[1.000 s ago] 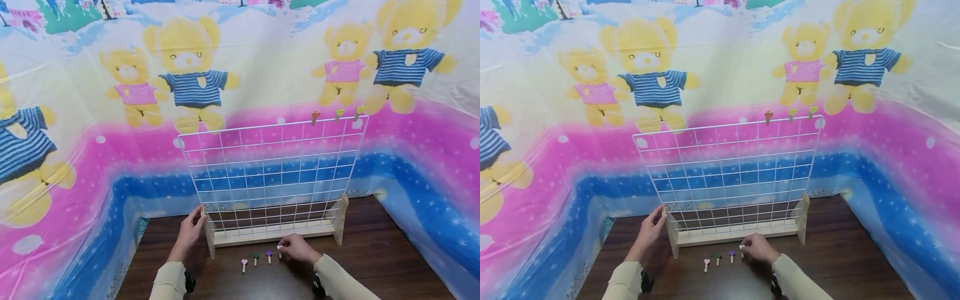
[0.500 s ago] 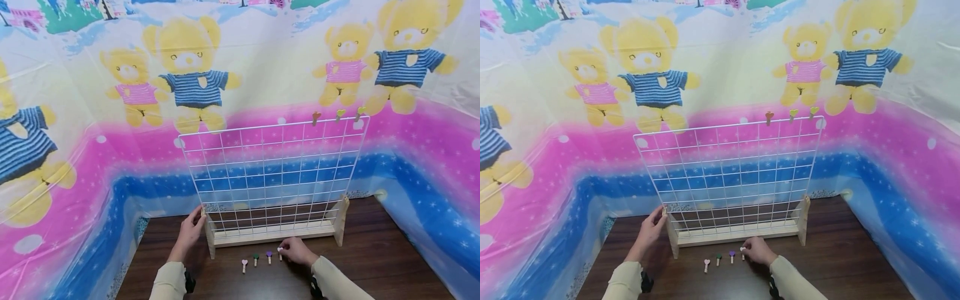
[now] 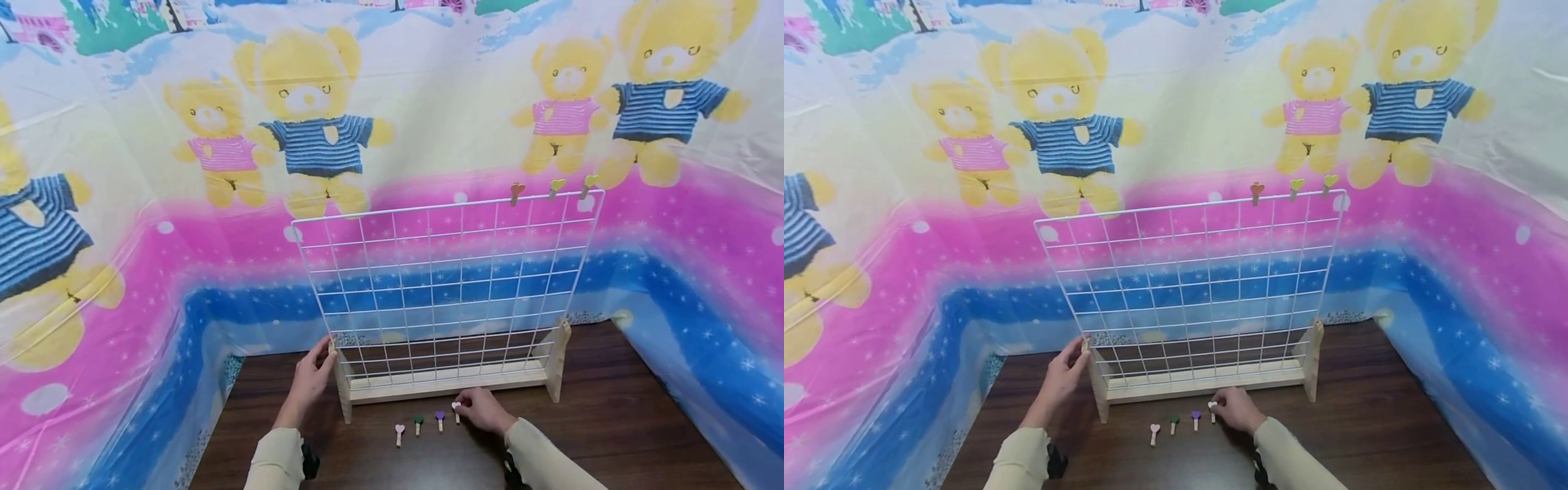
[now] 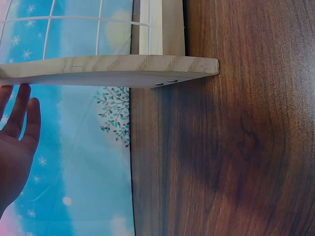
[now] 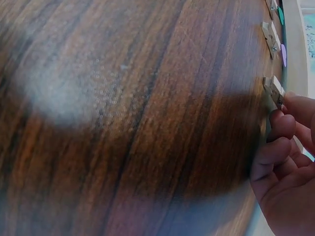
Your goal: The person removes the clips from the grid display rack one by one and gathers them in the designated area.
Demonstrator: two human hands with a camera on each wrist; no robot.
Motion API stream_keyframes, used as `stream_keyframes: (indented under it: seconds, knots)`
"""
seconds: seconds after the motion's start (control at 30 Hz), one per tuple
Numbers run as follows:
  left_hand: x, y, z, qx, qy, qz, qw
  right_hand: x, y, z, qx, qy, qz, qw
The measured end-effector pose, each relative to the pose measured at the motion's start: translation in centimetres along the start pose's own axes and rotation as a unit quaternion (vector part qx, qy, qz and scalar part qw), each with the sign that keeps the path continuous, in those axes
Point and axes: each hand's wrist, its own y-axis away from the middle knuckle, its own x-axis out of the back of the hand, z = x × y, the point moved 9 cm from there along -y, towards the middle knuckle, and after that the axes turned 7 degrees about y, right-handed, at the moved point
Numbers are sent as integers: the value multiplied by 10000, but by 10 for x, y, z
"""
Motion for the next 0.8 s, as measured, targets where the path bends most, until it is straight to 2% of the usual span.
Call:
stream_keyframes:
  seconds: [0.3, 0.53, 0.8]
  knots:
    - [-1, 1, 0, -52, 26, -5, 10000, -4, 0, 7, -137, 60, -34, 9999]
    - [-1, 0, -1, -50, -9, -9, 10000, 2, 0, 2, -115, 119, 76, 9998]
    - [0, 0, -1, -15, 14, -16, 10000, 10, 2, 5, -236, 319, -12, 9992]
